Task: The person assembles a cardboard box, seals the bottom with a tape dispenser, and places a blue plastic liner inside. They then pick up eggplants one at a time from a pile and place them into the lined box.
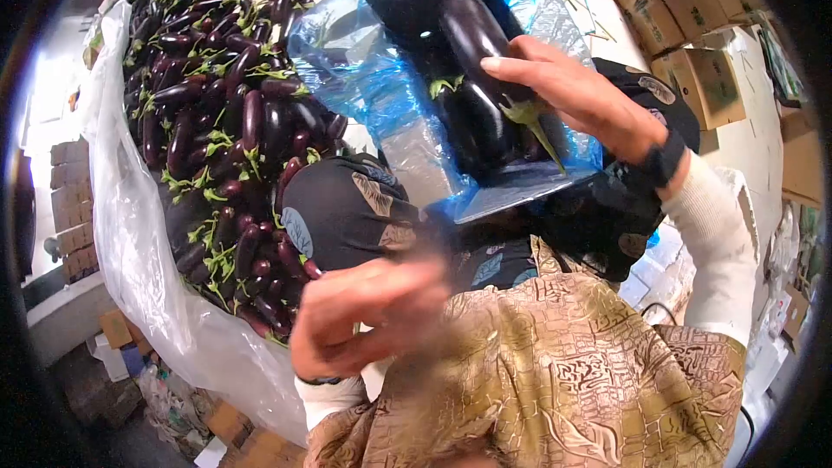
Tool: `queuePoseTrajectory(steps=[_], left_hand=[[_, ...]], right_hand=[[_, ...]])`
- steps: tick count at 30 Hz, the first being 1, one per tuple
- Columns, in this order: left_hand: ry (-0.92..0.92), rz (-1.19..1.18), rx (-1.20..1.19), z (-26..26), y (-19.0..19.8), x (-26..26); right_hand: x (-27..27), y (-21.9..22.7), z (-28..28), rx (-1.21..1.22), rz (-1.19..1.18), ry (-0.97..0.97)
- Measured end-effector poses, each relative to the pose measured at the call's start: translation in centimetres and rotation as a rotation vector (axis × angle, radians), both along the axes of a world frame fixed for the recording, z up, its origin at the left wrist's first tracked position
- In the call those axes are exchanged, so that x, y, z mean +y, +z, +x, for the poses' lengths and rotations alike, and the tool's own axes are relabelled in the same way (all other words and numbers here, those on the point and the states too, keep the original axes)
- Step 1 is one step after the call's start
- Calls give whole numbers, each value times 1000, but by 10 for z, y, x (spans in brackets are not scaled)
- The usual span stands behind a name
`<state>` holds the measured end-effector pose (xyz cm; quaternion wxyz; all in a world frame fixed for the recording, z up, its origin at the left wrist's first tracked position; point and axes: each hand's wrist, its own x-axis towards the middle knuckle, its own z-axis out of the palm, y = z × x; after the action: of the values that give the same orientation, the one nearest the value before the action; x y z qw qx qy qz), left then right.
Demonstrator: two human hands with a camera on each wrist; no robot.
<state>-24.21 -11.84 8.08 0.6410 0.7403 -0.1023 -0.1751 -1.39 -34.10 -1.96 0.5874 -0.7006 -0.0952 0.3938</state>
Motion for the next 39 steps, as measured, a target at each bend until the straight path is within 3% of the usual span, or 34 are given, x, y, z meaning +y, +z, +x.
queuePoseTrajectory(steps=[1,3,4,5,7,8,11,14,18,20,22,24,28,30,32,34,36,39], left_hand=[[151,-115,9,-10,-2,5],[509,-268,-59,-31,-16,11],[532,-216,51,-37,-8,21],[607,-198,5,-40,-11,25],[689,-185,-40,-47,-19,32],[733,-162,-7,-51,-21,36],[840,-128,84,-57,-35,48],[910,-120,157,-66,-69,66],[1200,-265,269,-68,-130,75],[1256,-294,343,-72,-164,79],[1289,-239,420,-76,-197,76],[1175,35,486,-85,-230,75],[1119,1,418,-113,-283,81],[1207,-90,499,-112,-277,85],[1241,-33,519,-110,-289,103],[1281,76,467,-109,-298,123],[1334,34,436,-104,-304,141],[1382,377,303,-100,-315,164]], right_hand=[[-2,-17,6,-153,-212,54],[17,-27,10,-57,-250,62],[29,-33,11,35,-282,74],[40,-50,15,36,-284,77],[59,-85,21,-182,-386,89],[70,-73,17,-228,-427,131],[98,-131,23,-393,-559,194],[103,-156,19,-477,-612,272],[83,-160,4,-613,-527,283],[87,-156,9,-616,-607,368],[92,-158,-6,-758,-716,330],[97,-160,-9,-736,-795,343],[77,-164,-3,-867,-679,438],[72,-160,-8,-930,-767,513],[77,-154,-20,-986,-799,490],[77,-155,-17,-955,-800,494],[71,-156,-3,-855,-788,528],[65,-137,10,-736,-662,522]])
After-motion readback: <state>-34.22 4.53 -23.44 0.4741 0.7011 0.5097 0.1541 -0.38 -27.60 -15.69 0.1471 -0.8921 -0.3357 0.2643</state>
